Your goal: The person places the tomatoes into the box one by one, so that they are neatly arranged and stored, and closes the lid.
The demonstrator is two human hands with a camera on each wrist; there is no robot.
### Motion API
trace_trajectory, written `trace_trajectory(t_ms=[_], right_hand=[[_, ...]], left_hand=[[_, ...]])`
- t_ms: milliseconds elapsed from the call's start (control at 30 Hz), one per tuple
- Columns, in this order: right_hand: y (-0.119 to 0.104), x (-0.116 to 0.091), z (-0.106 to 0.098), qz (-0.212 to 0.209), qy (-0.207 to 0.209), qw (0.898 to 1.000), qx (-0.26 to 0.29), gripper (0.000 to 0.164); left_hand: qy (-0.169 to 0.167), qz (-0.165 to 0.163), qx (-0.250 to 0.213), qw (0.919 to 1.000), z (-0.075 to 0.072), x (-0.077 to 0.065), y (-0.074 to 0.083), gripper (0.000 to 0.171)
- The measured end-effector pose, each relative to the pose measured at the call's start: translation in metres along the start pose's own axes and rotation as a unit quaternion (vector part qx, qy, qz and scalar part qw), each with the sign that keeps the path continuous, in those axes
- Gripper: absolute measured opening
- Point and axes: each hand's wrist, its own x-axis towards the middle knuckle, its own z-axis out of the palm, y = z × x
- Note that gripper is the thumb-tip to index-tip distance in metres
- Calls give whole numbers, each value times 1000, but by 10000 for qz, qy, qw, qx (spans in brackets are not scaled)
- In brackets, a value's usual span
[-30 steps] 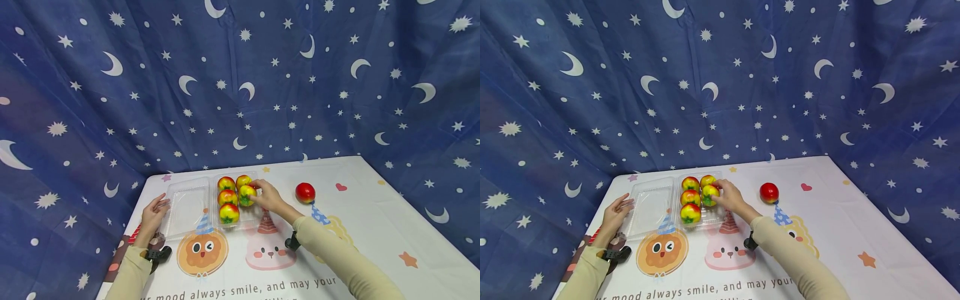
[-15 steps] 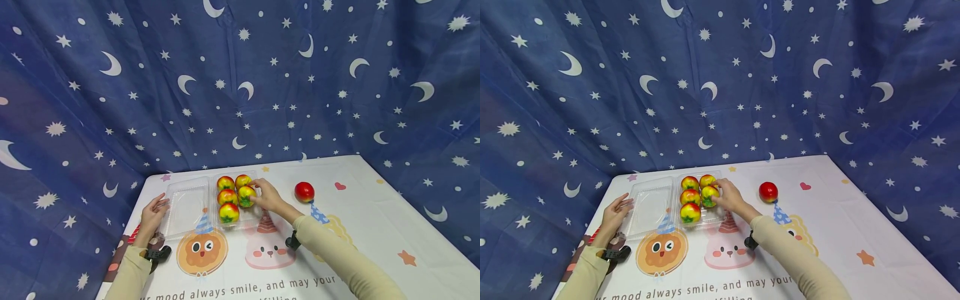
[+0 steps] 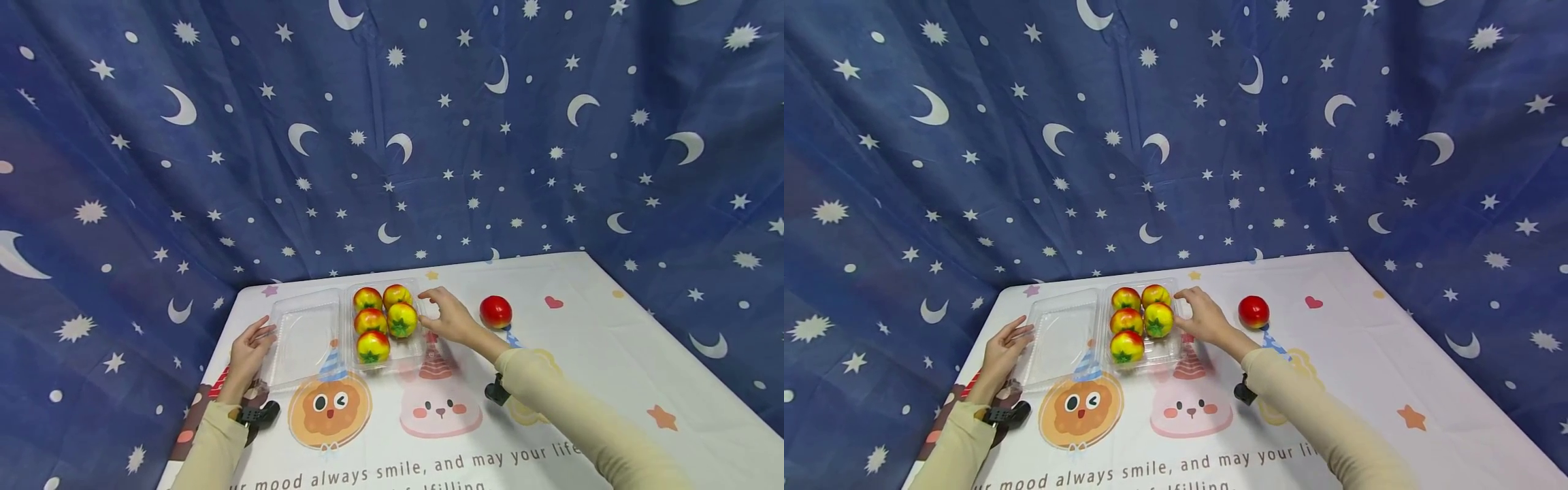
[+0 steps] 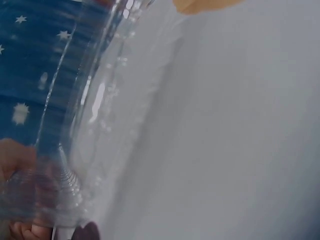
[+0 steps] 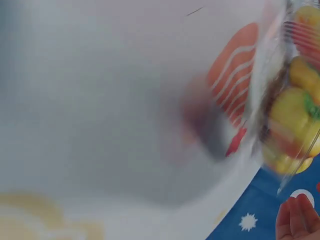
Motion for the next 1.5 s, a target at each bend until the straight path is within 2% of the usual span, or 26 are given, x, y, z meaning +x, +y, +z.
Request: trace_trajectory(t_ms=[167,333,500,733,1033,1233,1367,1500], right_hand=[[11,-10,-17,-75,56,9995,-298,44],[25,-20,-30,-17,167,9988,-466,44],[40,-32,-39,235,261,9977,-577,41],[61,-44,-48,599,496,9940,-770,41],[81,-54,-71,1032,823,9886,-718,40],[92,-61,-86,1557,970,9801,-760,47],[101,-68,-90,1955,1104,9703,-900,58],[110,-76,-92,2302,1213,9602,-1012,61]], left_hand=[[53,53,-59,10000,1,1,0,51],[67,-35,-2,10000,1,1,0,51],[64,-9,-112,9999,3,0,1,50],[95,38,55,9999,3,1,0,50],[91,-38,43,9999,3,1,-3,51],[136,-83,199,9997,3,3,-4,51],[120,-92,165,9997,3,3,-4,51],[96,-83,107,9999,3,1,-4,51]])
